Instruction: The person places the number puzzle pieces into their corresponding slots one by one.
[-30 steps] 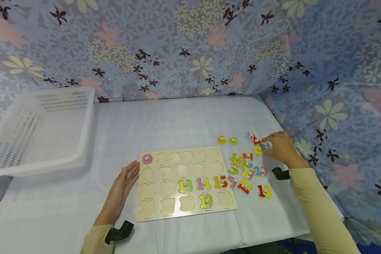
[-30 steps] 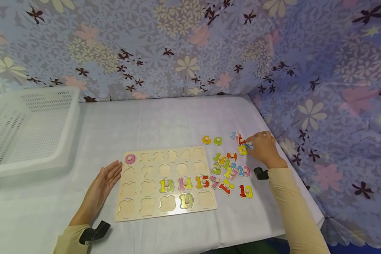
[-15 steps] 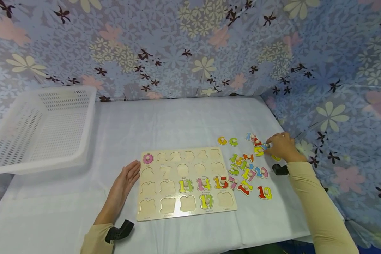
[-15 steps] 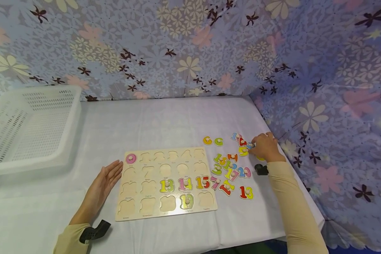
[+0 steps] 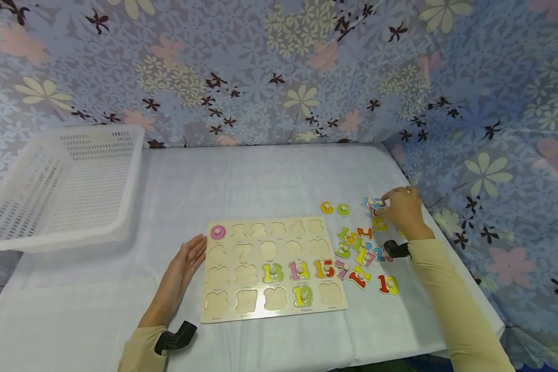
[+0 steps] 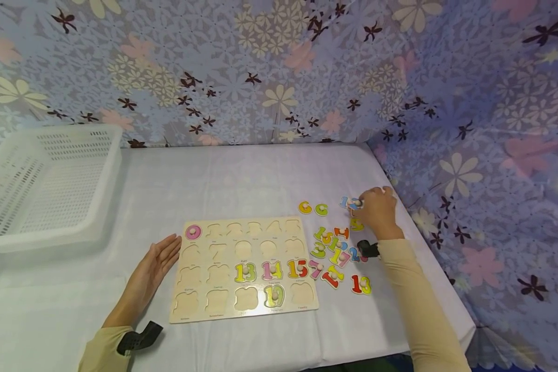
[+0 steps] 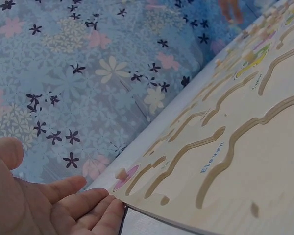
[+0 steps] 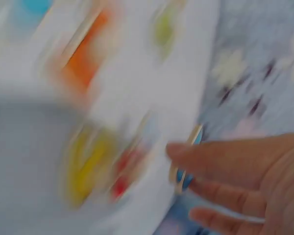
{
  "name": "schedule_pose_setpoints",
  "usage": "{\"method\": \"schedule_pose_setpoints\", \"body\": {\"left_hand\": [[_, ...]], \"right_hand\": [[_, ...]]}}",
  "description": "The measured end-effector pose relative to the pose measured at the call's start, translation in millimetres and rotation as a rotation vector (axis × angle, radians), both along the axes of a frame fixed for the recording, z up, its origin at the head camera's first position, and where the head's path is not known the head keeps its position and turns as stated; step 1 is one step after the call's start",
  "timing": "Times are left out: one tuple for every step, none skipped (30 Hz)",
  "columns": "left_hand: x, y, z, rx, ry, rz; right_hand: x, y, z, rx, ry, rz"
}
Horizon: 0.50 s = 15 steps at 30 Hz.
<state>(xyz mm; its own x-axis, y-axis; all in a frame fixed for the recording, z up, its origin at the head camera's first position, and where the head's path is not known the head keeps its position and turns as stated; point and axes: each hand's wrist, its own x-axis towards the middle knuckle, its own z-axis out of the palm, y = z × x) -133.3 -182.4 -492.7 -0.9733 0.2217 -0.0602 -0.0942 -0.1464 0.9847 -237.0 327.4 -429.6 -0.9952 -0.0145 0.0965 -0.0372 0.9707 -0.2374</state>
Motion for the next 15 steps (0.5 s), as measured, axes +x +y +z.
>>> {"method": "schedule_pose_setpoints", "body": {"left_hand": [[-0.1,0.4,0.0,-0.001,-0.001,-0.001],[-0.2,0.7,-0.1,-0.006,-0.004,-0.001],[-0.3,1.0,-0.1,-0.011,-0.01,0.001],[-0.3,1.1,-0.1,-0.02,-0.012,0.002],[-0.3,1.1,-0.2,-0.026,-0.015,0.003],[-0.2,1.1,-0.1,-0.033,-0.016,0.004],[-0.2,1.1,-0.1,-0.04,-0.018,0.005],[-0.1,1.1,0.0,-0.046,-0.021,0.006],[-0.2,1.1,0.0,-0.047,-0.019,0.006],[0.1,0.5,-0.1,-0.046,-0.018,0.008],[0.3,0.2,-0.1,-0.041,-0.016,0.009],[0.2,0.0,-0.2,-0.041,-0.014,0.01],[-0.1,0.0,-0.3,-0.029,-0.01,0.009],[-0.6,0.1,-0.5,-0.021,-0.007,0.009],[-1.1,0.3,-0.9,-0.016,-0.002,0.009]], "right_hand": [[-1.0,-11.5,2.7,-0.004,0.048,0.059],[-1.7,-24.7,5.7,-0.008,0.086,0.122],[-2.9,-39.4,8.0,-0.001,0.119,0.188],[-4.0,-55.0,9.1,-0.003,0.147,0.257],[-4.6,-71.0,9.7,-0.007,0.164,0.326],[-5.3,-87.4,9.6,-0.007,0.175,0.391],[-5.6,-103.5,8.8,-0.004,0.182,0.457],[-5.4,-119.4,8.2,-0.002,0.17,0.512],[-5.7,-134.1,6.6,0.009,0.162,0.567],[-6.2,-148.7,4.5,0.017,0.146,0.62],[-6.8,-162.1,2.3,0.028,0.13,0.673],[-7.4,-174.2,0.1,0.04,0.113,0.717],[-8.3,-185.0,-2.1,0.057,0.1,0.755],[-9.3,-194.3,-4.3,0.075,0.089,0.788],[-10.3,-202.4,-6.3,0.091,0.082,0.814]]}}
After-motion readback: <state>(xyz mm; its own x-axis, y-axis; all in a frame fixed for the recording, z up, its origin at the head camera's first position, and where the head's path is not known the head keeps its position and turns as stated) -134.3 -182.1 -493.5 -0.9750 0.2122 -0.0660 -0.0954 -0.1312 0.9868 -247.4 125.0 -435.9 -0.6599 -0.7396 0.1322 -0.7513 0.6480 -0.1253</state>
